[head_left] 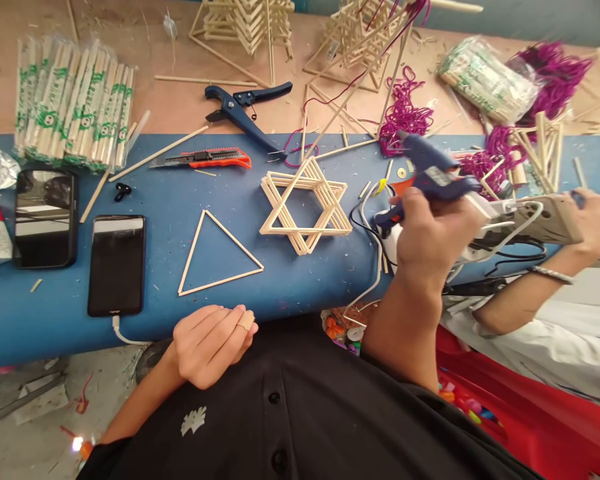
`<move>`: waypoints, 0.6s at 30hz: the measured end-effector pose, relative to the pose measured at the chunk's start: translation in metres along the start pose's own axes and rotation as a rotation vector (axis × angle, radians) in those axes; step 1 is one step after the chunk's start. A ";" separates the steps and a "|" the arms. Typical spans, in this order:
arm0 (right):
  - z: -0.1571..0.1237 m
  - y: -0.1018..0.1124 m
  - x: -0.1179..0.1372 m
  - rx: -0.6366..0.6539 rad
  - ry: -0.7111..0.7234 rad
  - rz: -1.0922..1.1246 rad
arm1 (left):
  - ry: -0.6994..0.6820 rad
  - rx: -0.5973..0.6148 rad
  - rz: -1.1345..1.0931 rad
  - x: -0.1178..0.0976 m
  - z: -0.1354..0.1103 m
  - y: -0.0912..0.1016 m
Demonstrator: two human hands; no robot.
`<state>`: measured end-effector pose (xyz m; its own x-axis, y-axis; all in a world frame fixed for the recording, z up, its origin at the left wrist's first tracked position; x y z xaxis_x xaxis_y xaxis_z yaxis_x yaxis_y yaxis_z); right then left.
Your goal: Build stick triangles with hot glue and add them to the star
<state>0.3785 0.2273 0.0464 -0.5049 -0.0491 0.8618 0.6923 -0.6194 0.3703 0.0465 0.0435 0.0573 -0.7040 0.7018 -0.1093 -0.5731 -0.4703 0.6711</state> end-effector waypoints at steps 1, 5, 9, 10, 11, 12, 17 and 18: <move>-0.006 0.010 0.004 -0.074 0.035 0.099 | 0.010 0.003 0.003 0.000 -0.002 -0.002; -0.032 0.037 0.021 -0.186 0.208 0.403 | 0.077 0.026 0.058 0.004 -0.007 -0.013; -0.047 0.048 0.033 -0.134 0.232 0.282 | 0.091 0.034 0.094 0.005 -0.010 -0.019; -0.047 0.051 0.034 -0.137 0.219 0.201 | 0.090 0.036 0.099 0.005 -0.010 -0.020; -0.045 0.052 0.034 -0.124 0.206 0.114 | 0.090 0.039 0.104 0.005 -0.010 -0.020; -0.040 0.052 0.034 -0.100 0.196 0.033 | 0.089 0.043 0.107 0.005 -0.010 -0.020; -0.004 0.029 0.027 0.132 0.156 -0.240 | 0.073 0.054 0.123 0.006 -0.009 -0.021; 0.004 0.024 0.024 0.166 0.133 -0.300 | 0.067 0.057 0.128 0.005 -0.009 -0.021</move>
<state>0.3848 0.2142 0.0771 -0.7533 0.0075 0.6576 0.5717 -0.4868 0.6604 0.0513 0.0527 0.0360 -0.7973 0.5997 -0.0680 -0.4536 -0.5211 0.7230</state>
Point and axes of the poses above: each hand's wrist, its own z-axis towards the middle knuckle, its own y-axis out of the back of the hand, x = y × z, the point moved 8 cm from there along z, towards the middle knuckle, and after that the axes turned 8 degrees about z, right-handed, at the moved point
